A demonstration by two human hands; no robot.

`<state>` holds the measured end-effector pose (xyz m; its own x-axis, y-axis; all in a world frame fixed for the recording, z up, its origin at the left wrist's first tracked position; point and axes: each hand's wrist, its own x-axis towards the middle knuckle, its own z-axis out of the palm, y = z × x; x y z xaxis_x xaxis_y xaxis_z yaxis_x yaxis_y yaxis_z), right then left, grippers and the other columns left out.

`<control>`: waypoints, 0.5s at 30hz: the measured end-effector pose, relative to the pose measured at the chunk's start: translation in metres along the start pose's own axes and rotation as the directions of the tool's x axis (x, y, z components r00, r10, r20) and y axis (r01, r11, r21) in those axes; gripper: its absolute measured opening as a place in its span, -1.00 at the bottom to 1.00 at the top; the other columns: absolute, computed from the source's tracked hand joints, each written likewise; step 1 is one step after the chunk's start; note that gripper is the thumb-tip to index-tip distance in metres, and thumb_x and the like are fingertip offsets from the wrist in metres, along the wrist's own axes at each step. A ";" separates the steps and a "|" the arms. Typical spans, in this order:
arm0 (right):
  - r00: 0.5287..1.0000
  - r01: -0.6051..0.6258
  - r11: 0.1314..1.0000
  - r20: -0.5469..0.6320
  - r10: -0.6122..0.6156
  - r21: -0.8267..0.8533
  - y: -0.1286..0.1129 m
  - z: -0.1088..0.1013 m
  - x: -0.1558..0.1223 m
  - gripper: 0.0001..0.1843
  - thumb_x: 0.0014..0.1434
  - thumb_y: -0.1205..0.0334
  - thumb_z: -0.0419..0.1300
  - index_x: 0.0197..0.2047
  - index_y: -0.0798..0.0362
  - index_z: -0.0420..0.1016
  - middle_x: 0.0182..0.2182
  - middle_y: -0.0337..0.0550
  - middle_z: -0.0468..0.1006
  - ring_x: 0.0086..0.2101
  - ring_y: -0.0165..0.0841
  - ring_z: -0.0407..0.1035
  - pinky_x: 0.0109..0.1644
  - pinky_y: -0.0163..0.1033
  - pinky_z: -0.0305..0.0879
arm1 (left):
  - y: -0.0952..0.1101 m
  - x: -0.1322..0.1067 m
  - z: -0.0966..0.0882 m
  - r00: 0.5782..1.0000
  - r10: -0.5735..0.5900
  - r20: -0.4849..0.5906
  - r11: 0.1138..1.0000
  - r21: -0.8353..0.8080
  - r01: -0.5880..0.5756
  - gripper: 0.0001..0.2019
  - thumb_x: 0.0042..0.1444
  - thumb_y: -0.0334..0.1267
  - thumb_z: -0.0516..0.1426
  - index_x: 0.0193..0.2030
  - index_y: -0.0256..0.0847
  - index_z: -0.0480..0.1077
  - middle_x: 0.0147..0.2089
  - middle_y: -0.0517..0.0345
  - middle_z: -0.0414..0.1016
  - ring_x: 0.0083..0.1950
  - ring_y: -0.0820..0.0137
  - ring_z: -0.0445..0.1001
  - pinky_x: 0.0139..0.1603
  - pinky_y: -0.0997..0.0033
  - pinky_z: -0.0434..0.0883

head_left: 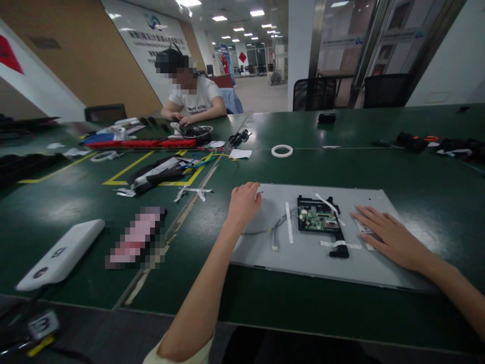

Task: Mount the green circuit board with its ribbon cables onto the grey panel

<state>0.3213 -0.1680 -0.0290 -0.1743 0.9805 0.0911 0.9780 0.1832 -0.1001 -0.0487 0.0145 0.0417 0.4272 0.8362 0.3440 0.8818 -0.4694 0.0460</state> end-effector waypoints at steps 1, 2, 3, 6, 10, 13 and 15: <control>1.000 -0.013 1.000 -0.001 0.013 -0.003 0.005 0.001 -0.003 -0.37 0.26 -0.14 -0.16 0.36 -0.27 -0.15 0.33 -0.34 -0.15 0.28 -0.14 -0.16 0.26 0.16 -0.04 | 0.000 0.000 0.000 1.000 -0.006 0.002 1.000 -0.002 0.006 -0.73 0.18 -0.32 -0.02 -0.01 -0.18 0.35 -0.06 -0.02 0.46 -0.03 0.17 0.40 -0.01 0.16 0.24; 1.000 -0.027 1.000 -0.005 0.027 -0.005 0.011 0.002 -0.008 -0.37 0.26 -0.14 -0.16 0.36 -0.27 -0.15 0.33 -0.34 -0.16 0.28 -0.14 -0.16 0.25 0.17 -0.04 | 0.000 0.000 0.000 1.000 -0.008 0.004 1.000 -0.005 0.008 -0.74 0.18 -0.32 -0.02 -0.01 -0.17 0.35 -0.06 -0.02 0.46 -0.03 0.17 0.40 -0.01 0.16 0.24; 0.999 -0.044 0.999 -0.009 0.043 -0.006 0.017 0.003 -0.012 -0.36 0.26 -0.14 -0.16 0.36 -0.27 -0.16 0.33 -0.33 -0.16 0.28 -0.13 -0.16 0.25 0.18 -0.03 | 0.001 0.000 0.000 1.000 -0.009 0.005 1.000 -0.006 0.009 -0.74 0.18 -0.32 -0.02 -0.01 -0.16 0.35 -0.07 -0.02 0.46 -0.03 0.17 0.40 -0.01 0.16 0.24; 0.994 -0.108 0.994 -0.024 0.108 -0.001 0.041 0.008 -0.030 -0.36 0.26 -0.13 -0.17 0.37 -0.26 -0.17 0.33 -0.30 -0.15 0.27 -0.11 -0.16 0.24 0.20 -0.03 | 0.002 -0.001 0.000 1.000 0.002 -0.002 1.000 0.000 -0.002 -0.74 0.18 -0.31 -0.02 -0.01 -0.15 0.35 -0.06 -0.03 0.45 -0.02 0.16 0.39 0.01 0.15 0.24; 0.976 -0.214 0.977 -0.029 0.214 -0.006 0.081 0.018 -0.058 -0.34 0.25 -0.13 -0.17 0.37 -0.19 -0.14 0.33 -0.15 -0.12 0.27 -0.08 -0.16 0.21 0.18 0.00 | 0.003 0.000 0.000 1.000 0.014 -0.007 1.000 -0.001 -0.014 -0.75 0.19 -0.31 -0.02 -0.01 -0.17 0.33 -0.05 -0.04 0.44 -0.01 0.15 0.39 0.01 0.14 0.25; 0.951 -0.306 0.952 -0.052 0.304 -0.025 0.115 0.028 -0.082 -0.31 0.22 -0.18 -0.17 0.37 -0.23 -0.13 0.32 -0.11 -0.10 0.26 -0.08 -0.15 0.16 0.21 0.03 | 0.004 0.000 0.002 1.000 0.029 0.009 0.999 -0.024 -0.028 -0.76 0.18 -0.30 0.00 -0.02 -0.18 0.33 -0.06 -0.06 0.44 0.00 0.14 0.38 0.01 0.12 0.26; 0.932 -0.351 0.936 -0.101 0.347 -0.023 0.136 0.035 -0.097 -0.29 0.19 -0.21 -0.16 0.36 -0.21 -0.11 0.31 -0.05 -0.06 0.25 -0.04 -0.12 0.11 0.24 0.04 | 0.004 -0.001 0.004 0.999 0.044 0.025 0.998 -0.034 -0.044 -0.76 0.18 -0.30 0.01 -0.02 -0.19 0.34 -0.06 -0.07 0.43 0.01 0.13 0.38 0.01 0.11 0.27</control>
<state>0.4668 -0.2360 -0.0860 0.1890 0.9704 0.1506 0.9792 -0.1747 -0.1032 -0.0449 0.0130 0.0382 0.4709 0.8213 0.3220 0.8550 -0.5148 0.0628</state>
